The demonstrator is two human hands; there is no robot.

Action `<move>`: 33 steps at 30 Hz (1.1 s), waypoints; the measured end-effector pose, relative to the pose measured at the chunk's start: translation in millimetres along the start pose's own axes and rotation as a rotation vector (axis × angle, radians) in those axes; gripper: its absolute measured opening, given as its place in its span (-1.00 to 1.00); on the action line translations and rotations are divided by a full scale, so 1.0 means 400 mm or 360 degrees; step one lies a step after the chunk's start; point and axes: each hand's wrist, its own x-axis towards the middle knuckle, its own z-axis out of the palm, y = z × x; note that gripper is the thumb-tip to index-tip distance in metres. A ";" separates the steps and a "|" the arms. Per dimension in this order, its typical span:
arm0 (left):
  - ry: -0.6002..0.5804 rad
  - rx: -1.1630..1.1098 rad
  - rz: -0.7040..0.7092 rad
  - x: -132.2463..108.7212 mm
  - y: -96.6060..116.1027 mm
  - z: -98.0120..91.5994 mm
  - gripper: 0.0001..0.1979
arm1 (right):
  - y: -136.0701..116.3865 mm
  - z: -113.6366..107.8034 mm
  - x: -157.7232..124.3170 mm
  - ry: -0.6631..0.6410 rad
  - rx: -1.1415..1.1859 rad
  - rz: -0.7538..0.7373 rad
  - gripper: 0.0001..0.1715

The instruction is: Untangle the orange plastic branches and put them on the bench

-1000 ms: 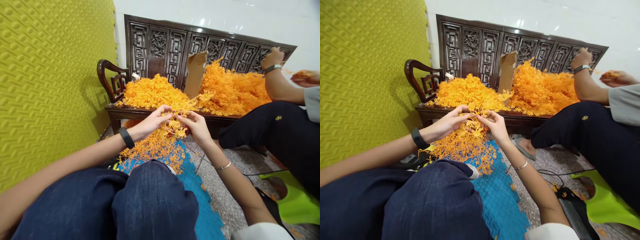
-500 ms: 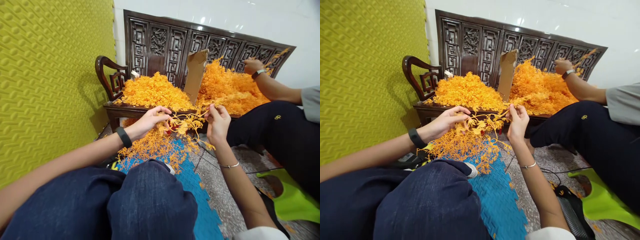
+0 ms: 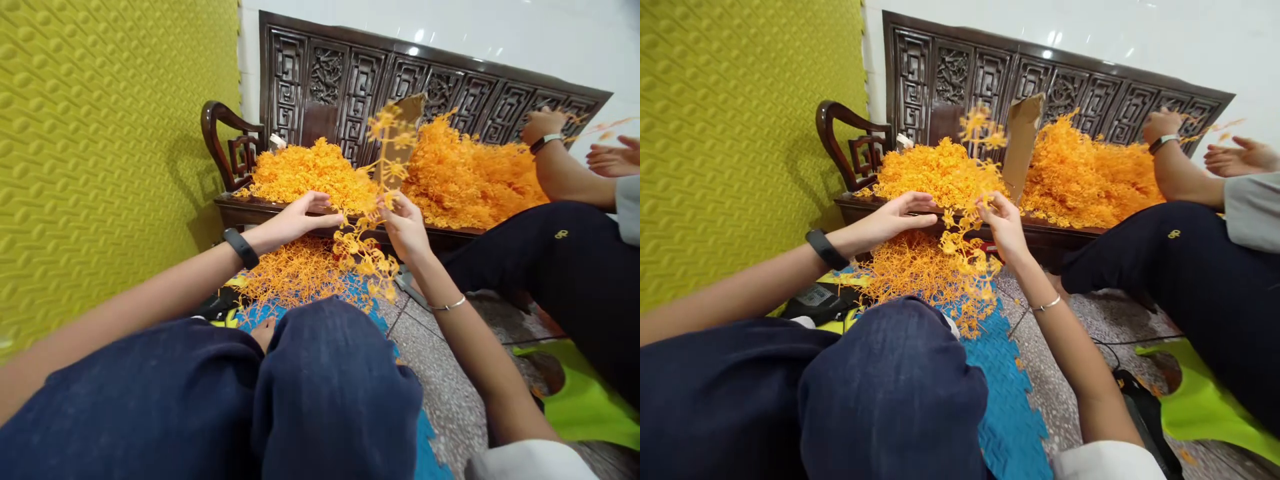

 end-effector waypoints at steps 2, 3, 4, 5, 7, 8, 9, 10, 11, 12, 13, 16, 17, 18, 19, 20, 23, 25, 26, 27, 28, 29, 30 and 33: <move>-0.0008 -0.0023 0.0029 0.007 -0.012 0.005 -0.46 | 0.005 0.034 0.022 -0.0185 0.0072 0.0088 -0.71; 0.0001 -0.0047 0.0049 0.012 -0.017 0.005 -0.47 | 0.009 0.051 0.036 -0.0293 0.0131 0.0139 -0.71; 0.0028 -0.0076 0.0078 0.018 -0.022 0.002 -0.49 | 0.015 0.067 0.050 -0.0402 0.0200 0.0186 -0.72; 0.0075 -0.0110 0.0109 0.024 -0.025 -0.004 -0.52 | 0.023 0.083 0.064 -0.0508 0.0267 0.0225 -0.73; 0.0194 -0.0156 0.0163 0.037 -0.031 -0.027 -0.59 | 0.043 0.115 0.089 -0.0689 0.0370 0.0274 -0.76; 0.0243 -0.0176 0.0186 0.043 -0.035 -0.042 -0.65 | 0.054 0.131 0.098 -0.0763 0.0401 0.0291 -0.78; 0.0264 -0.0202 0.0197 0.047 -0.039 -0.059 -0.71 | 0.065 0.147 0.105 -0.0830 0.0417 0.0315 -0.81; 0.0272 -0.0239 0.0196 0.050 -0.045 -0.075 -0.76 | 0.076 0.162 0.110 -0.0896 0.0420 0.0346 -0.84; 0.0280 -0.0281 0.0194 0.052 -0.053 -0.091 -0.76 | 0.085 0.175 0.114 -0.0972 0.0408 0.0387 -0.86; 0.0298 -0.0325 0.0182 0.053 -0.062 -0.105 -0.73 | 0.094 0.188 0.119 -0.1061 0.0384 0.0439 -0.86; 0.0325 -0.0360 0.0155 0.053 -0.072 -0.117 -0.71 | 0.101 0.200 0.124 -0.1155 0.0352 0.0499 -0.83; 0.0383 -0.0332 0.0059 0.057 -0.110 -0.148 -0.71 | 0.115 0.228 0.154 -0.1274 0.0259 0.0643 -0.63; 0.0370 -0.0302 0.0039 0.060 -0.125 -0.158 -0.72 | 0.116 0.236 0.168 -0.1229 0.0241 0.0670 -0.63; 0.0351 -0.0278 0.0026 0.064 -0.141 -0.169 -0.73 | 0.115 0.243 0.182 -0.1146 0.0239 0.0684 -0.67; 0.0331 -0.0262 0.0019 0.068 -0.157 -0.179 -0.74 | 0.112 0.250 0.196 -0.1053 0.0247 0.0692 -0.72; 0.0312 -0.0249 0.0010 0.072 -0.174 -0.188 -0.75 | 0.106 0.256 0.209 -0.0966 0.0260 0.0702 -0.77; 0.0228 -0.0170 -0.0037 0.083 -0.223 -0.203 -0.75 | 0.079 0.266 0.237 -0.0871 0.0242 0.0724 -0.70; 0.0107 -0.0079 -0.0098 0.087 -0.244 -0.199 -0.73 | 0.057 0.268 0.247 -0.0994 0.0116 0.0713 -0.55; 0.0030 -0.0031 -0.0132 0.088 -0.249 -0.193 -0.73 | 0.046 0.268 0.251 -0.1073 0.0034 0.0701 -0.47; -0.0054 0.0021 -0.0164 0.087 -0.250 -0.186 -0.74 | 0.036 0.269 0.255 -0.1150 -0.0046 0.0688 -0.41; -0.0137 0.0073 -0.0193 0.086 -0.245 -0.178 -0.77 | 0.026 0.272 0.260 -0.1227 -0.0118 0.0678 -0.36; -0.0208 0.0121 -0.0219 0.084 -0.236 -0.172 -0.78 | 0.017 0.275 0.266 -0.1310 -0.0179 0.0666 -0.34; -0.0269 0.0166 -0.0239 0.081 -0.224 -0.168 -0.77 | 0.008 0.280 0.273 -0.1402 -0.0231 0.0650 -0.37; -0.0375 0.0265 -0.0255 0.073 -0.172 -0.170 -0.74 | -0.012 0.292 0.293 -0.1518 -0.0340 0.0525 -0.61</move>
